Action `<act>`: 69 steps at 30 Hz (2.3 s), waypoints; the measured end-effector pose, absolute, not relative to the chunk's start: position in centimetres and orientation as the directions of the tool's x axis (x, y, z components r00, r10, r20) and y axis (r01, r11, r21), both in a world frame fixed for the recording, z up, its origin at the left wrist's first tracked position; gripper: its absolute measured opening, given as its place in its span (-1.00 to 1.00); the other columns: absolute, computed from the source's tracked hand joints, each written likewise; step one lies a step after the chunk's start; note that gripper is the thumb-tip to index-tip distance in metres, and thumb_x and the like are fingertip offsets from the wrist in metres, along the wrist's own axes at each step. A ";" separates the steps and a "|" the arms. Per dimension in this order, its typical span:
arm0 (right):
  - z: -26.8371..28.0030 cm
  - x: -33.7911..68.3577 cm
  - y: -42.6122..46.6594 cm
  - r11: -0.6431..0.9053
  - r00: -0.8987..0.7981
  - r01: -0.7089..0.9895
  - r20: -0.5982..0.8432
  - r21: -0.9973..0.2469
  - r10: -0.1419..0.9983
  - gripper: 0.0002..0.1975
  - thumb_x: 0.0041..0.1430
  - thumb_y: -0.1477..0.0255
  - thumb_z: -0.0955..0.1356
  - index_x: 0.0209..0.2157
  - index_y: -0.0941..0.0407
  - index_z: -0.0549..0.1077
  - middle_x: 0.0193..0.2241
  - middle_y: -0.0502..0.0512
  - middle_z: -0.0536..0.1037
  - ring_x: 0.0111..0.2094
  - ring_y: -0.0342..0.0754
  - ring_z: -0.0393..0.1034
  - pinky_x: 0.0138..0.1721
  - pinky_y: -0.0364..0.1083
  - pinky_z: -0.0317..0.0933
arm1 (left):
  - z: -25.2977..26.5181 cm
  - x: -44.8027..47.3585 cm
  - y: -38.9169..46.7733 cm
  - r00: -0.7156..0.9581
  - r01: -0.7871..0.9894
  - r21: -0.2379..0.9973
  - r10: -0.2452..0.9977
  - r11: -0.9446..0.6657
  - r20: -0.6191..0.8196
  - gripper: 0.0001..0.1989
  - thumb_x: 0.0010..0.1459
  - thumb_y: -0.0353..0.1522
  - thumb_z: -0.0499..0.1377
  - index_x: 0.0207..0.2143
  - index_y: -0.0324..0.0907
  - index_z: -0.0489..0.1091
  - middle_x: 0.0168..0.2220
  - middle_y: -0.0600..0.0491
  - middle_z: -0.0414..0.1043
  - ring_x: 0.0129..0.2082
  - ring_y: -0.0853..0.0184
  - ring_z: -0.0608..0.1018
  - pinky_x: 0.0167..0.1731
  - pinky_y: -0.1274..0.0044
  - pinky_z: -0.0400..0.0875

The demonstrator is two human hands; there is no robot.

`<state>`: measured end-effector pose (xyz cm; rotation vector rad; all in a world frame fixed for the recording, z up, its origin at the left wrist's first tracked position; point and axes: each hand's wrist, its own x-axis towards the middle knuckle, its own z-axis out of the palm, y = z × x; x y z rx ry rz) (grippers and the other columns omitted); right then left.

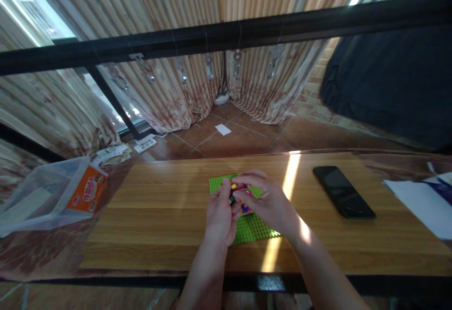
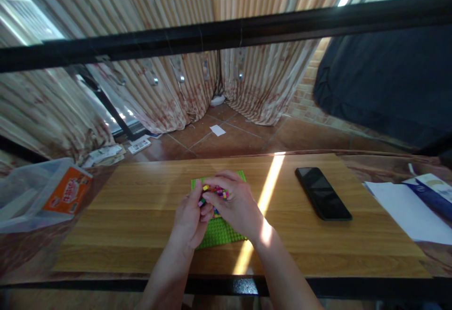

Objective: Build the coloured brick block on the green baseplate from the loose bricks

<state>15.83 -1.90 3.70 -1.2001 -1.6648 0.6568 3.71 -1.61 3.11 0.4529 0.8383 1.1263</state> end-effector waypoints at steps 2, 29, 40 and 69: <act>3.6 15.8 -2.0 0.370 -0.064 0.433 0.382 -0.822 0.922 -0.84 0.17 0.38 0.39 -0.20 -0.06 0.58 -0.22 0.06 0.52 -0.16 -0.04 0.44 -0.11 0.00 0.33 | 3.2 3.7 -1.8 0.192 -0.545 0.741 0.919 0.392 -0.344 -0.56 0.00 -0.07 0.30 -0.51 -0.25 0.28 -0.66 0.23 0.13 -0.73 0.64 0.06 -0.77 0.75 -0.14; 0.7 19.1 -1.3 0.137 0.274 0.025 0.139 -0.990 0.952 -0.87 0.01 0.38 0.44 -0.34 0.03 0.61 -0.51 -0.04 0.57 -0.47 -0.15 0.41 -0.38 -0.11 0.34 | 3.5 0.6 -0.6 0.133 -0.616 0.699 0.922 0.364 -0.363 -0.70 0.05 -0.22 0.29 -0.37 -0.32 0.41 -0.59 0.20 0.20 -0.72 0.67 0.08 -0.76 0.75 -0.10; -1.2 18.2 -0.4 0.068 0.275 0.168 0.113 -0.983 0.955 -0.88 -0.02 0.31 0.46 -0.41 0.03 0.62 -0.37 0.03 0.61 -0.29 -0.04 0.47 -0.21 -0.04 0.34 | 3.6 0.5 -0.6 0.125 -0.610 0.703 0.920 0.366 -0.371 -0.71 0.09 -0.22 0.27 -0.37 -0.32 0.41 -0.58 0.19 0.20 -0.72 0.66 0.09 -0.76 0.75 -0.08; -1.0 15.9 0.7 -0.099 0.302 -0.350 -0.212 -0.931 0.929 -0.82 -0.29 0.42 0.50 -0.49 0.11 0.58 -0.57 -0.02 0.57 -0.54 -0.16 0.37 -0.46 -0.14 0.26 | 3.5 0.6 -0.7 0.153 -0.606 0.699 0.918 0.380 -0.367 -0.74 0.12 -0.24 0.25 -0.36 -0.31 0.40 -0.55 0.17 0.21 -0.71 0.66 0.11 -0.76 0.76 -0.05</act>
